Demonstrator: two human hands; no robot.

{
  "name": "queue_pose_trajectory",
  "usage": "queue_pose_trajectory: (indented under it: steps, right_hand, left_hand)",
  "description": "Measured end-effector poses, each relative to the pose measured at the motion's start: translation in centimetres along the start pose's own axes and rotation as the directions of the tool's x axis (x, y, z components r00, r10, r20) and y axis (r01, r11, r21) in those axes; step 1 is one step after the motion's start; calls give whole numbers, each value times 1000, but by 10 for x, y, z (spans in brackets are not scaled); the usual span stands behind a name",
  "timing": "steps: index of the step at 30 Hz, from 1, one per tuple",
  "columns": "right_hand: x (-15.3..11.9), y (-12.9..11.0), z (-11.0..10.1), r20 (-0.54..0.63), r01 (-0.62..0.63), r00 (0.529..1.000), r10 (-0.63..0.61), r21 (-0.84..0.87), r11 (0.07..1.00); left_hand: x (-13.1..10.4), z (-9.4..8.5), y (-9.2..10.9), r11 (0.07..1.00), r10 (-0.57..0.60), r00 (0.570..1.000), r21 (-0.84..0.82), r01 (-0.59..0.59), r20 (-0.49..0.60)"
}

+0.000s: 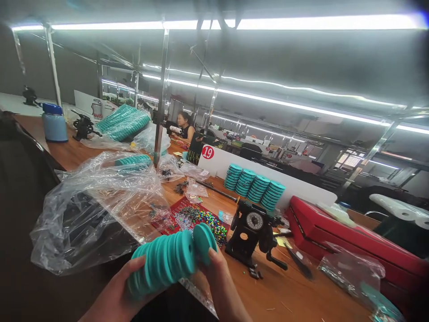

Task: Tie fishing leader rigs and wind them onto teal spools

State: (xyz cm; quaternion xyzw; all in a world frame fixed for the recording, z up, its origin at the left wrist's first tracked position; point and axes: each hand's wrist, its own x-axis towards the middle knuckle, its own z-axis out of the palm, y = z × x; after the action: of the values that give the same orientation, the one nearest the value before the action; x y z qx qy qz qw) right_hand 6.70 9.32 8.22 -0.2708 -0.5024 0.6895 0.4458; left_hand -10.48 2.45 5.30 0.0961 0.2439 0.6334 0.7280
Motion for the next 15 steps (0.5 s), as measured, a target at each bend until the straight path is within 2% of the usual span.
queue_pose_trajectory:
  steps: [4, 8, 12, 15]
  right_hand:
    - [4, 13, -4, 58, -3, 998, 6, -49, 999]
    - [3, 24, -5, 10, 31, 1000, -30, -144, 989]
    - [-1, 27, 1, -42, -8, 999, 6, -36, 999]
    - [-4, 25, 5, -81, 0, 997, -3, -34, 999]
  left_hand:
    - [-13, 5, -2, 998, 17, 1000, 53, -18, 12]
    - [-19, 11, 2, 994, 53, 998, 99, -51, -26]
    - [-15, 3, 5, 999, 7, 1000, 33, -7, -9]
    - [-11, -8, 5, 1000, 11, 998, 23, -10, -59]
